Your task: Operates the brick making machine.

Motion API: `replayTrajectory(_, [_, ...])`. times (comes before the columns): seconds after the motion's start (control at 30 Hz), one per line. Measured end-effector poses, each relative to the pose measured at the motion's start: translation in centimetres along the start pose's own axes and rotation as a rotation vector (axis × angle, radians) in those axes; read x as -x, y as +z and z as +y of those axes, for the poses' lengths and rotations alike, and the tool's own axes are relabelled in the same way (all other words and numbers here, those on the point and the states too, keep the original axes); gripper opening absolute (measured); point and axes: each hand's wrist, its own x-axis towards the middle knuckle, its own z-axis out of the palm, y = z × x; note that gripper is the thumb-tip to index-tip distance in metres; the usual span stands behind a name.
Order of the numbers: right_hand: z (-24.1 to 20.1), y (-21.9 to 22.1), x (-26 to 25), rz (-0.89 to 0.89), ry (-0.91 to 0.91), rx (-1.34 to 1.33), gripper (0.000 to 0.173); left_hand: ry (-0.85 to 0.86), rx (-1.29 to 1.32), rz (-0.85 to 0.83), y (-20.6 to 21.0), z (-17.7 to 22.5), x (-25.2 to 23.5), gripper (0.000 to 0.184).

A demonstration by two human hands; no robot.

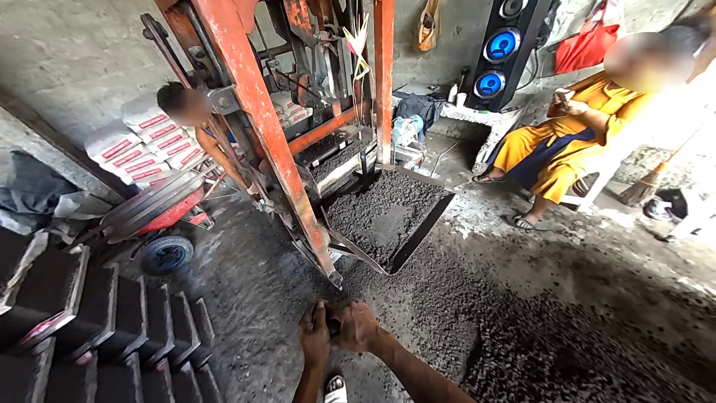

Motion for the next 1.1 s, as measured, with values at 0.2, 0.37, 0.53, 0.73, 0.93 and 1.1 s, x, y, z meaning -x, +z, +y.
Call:
replayTrajectory(0.2, [0.21,0.13,-0.12,0.019,-0.011,-0.001,0.055,0.003,0.004,0.009,0.13,-0.13,-0.05,0.023])
replayTrajectory(0.37, [-0.03,0.12,-0.22,0.006,-0.001,0.002,0.059,-0.005,0.022,0.019,-0.07,-0.23,-0.06,0.023])
replayTrajectory(0.53, [0.04,0.33,-0.22,0.034,-0.012,-0.01,0.058,-0.005,0.004,0.022,-0.13,0.06,-0.01,0.023])
replayTrajectory(0.73, [-0.22,-0.37,-0.16,0.018,0.009,-0.007,0.058,-0.054,-0.007,0.025,0.02,0.38,-0.19,0.021])
replayTrajectory(0.93, [0.2,-0.22,-0.39,0.047,0.003,0.001,0.056,-0.045,-0.004,0.047,0.24,-0.43,-0.43,0.02])
replayTrajectory(1.1, [0.28,-0.37,-0.34,0.054,0.015,0.011,0.058,-0.052,0.026,0.044,0.38,-0.35,-0.4,0.021])
